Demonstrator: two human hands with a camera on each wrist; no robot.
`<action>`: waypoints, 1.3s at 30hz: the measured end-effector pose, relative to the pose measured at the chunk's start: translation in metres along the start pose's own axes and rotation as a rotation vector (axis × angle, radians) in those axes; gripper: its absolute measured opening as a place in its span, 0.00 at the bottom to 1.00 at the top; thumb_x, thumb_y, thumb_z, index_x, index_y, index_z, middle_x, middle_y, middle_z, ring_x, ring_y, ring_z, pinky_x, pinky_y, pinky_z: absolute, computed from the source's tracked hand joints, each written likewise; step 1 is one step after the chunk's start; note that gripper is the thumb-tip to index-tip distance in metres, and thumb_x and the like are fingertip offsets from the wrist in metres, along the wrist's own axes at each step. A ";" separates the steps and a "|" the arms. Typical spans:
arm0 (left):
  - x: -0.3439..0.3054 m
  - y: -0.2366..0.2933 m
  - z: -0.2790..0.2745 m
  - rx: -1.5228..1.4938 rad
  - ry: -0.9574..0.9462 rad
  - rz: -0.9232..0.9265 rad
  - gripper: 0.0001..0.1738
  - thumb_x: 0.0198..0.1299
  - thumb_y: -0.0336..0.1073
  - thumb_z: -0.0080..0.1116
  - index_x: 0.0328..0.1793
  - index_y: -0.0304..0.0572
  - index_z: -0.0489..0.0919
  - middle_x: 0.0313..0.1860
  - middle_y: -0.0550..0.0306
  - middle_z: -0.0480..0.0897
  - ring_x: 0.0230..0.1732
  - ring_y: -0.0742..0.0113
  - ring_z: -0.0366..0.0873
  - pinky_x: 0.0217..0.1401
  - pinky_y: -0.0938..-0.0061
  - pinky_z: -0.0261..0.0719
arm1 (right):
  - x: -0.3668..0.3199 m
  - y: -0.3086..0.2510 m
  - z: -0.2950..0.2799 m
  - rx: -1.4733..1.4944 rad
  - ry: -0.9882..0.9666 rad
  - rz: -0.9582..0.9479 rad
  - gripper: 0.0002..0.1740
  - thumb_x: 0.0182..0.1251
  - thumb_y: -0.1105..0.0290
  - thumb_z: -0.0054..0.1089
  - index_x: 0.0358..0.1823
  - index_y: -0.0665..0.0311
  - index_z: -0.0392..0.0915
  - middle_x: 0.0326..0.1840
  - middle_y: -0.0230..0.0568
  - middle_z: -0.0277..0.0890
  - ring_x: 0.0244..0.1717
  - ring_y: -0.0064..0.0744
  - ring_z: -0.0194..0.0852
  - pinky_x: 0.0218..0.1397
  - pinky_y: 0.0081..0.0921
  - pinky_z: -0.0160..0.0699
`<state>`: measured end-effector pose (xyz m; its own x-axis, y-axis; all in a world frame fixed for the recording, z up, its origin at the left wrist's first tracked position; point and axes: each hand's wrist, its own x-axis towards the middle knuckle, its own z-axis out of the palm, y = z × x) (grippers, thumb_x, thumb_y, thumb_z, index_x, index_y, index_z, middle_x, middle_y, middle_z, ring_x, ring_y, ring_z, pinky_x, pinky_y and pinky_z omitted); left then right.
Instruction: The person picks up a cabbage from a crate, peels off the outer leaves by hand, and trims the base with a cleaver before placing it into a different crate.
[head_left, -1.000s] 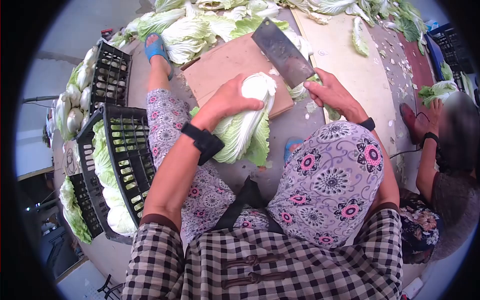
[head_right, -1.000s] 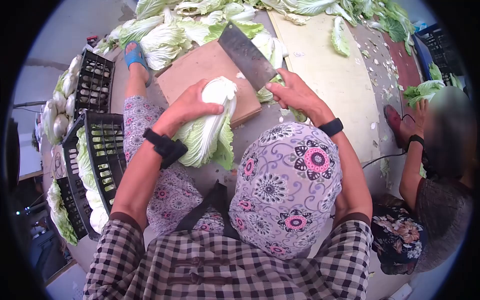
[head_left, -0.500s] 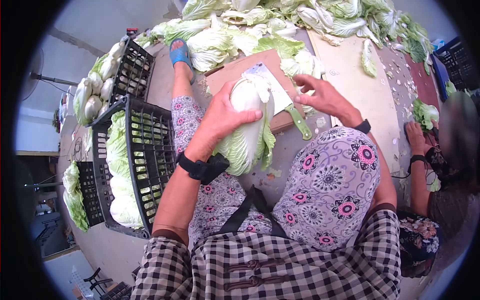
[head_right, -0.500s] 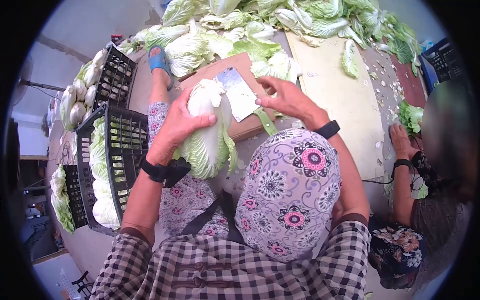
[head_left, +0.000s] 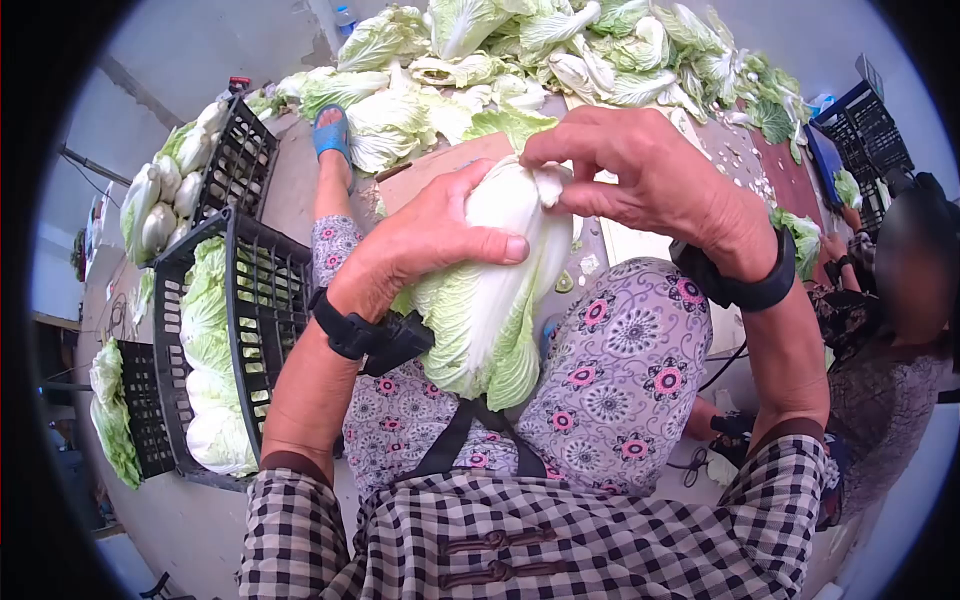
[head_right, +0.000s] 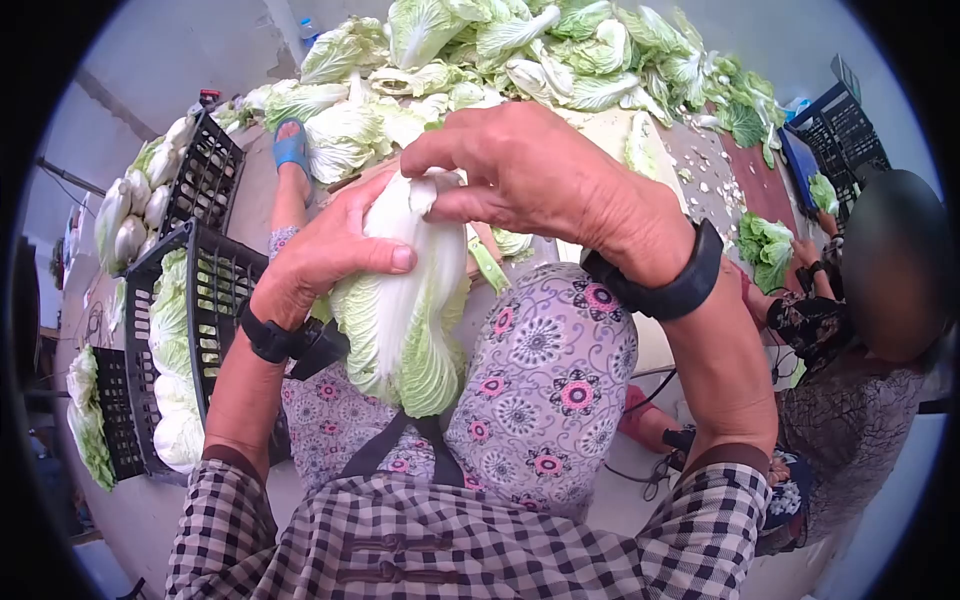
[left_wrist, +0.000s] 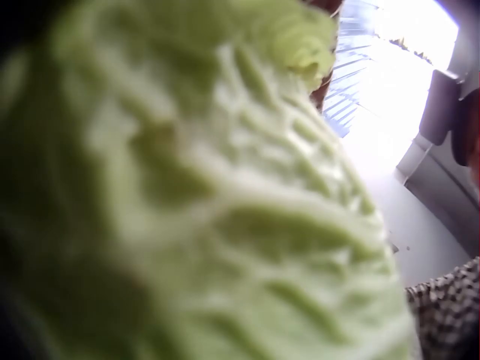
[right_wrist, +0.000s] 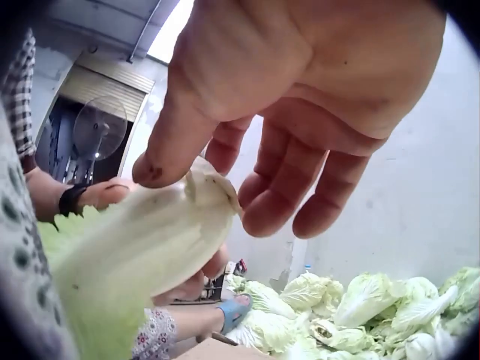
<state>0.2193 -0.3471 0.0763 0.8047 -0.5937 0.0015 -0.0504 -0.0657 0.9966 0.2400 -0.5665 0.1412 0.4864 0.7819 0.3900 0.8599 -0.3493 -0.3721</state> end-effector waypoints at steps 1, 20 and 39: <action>-0.004 0.000 -0.001 -0.004 0.017 0.014 0.48 0.38 0.49 0.73 0.65 0.35 0.65 0.52 0.54 0.77 0.52 0.68 0.74 0.57 0.74 0.71 | 0.001 -0.007 0.002 -0.047 0.036 -0.019 0.16 0.51 0.69 0.65 0.43 0.61 0.77 0.34 0.43 0.78 0.34 0.45 0.79 0.37 0.34 0.77; -0.092 -0.010 -0.033 -0.382 -0.007 0.199 0.55 0.30 0.44 0.77 0.67 0.36 0.62 0.55 0.56 0.75 0.55 0.68 0.73 0.60 0.74 0.70 | 0.005 -0.073 0.045 0.351 0.131 0.302 0.24 0.57 0.66 0.62 0.55 0.66 0.72 0.54 0.52 0.72 0.56 0.41 0.71 0.59 0.32 0.71; -0.072 0.020 -0.012 0.632 0.337 0.153 0.41 0.35 0.42 0.75 0.58 0.36 0.71 0.42 0.52 0.81 0.43 0.65 0.78 0.49 0.73 0.75 | 0.017 -0.053 0.057 -0.247 0.242 0.206 0.07 0.50 0.74 0.55 0.33 0.66 0.76 0.27 0.46 0.76 0.27 0.42 0.76 0.33 0.34 0.75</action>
<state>0.1673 -0.2957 0.0971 0.8945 -0.3613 0.2633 -0.4263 -0.5124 0.7455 0.1940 -0.5049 0.1194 0.6498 0.5487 0.5260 0.7373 -0.6232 -0.2608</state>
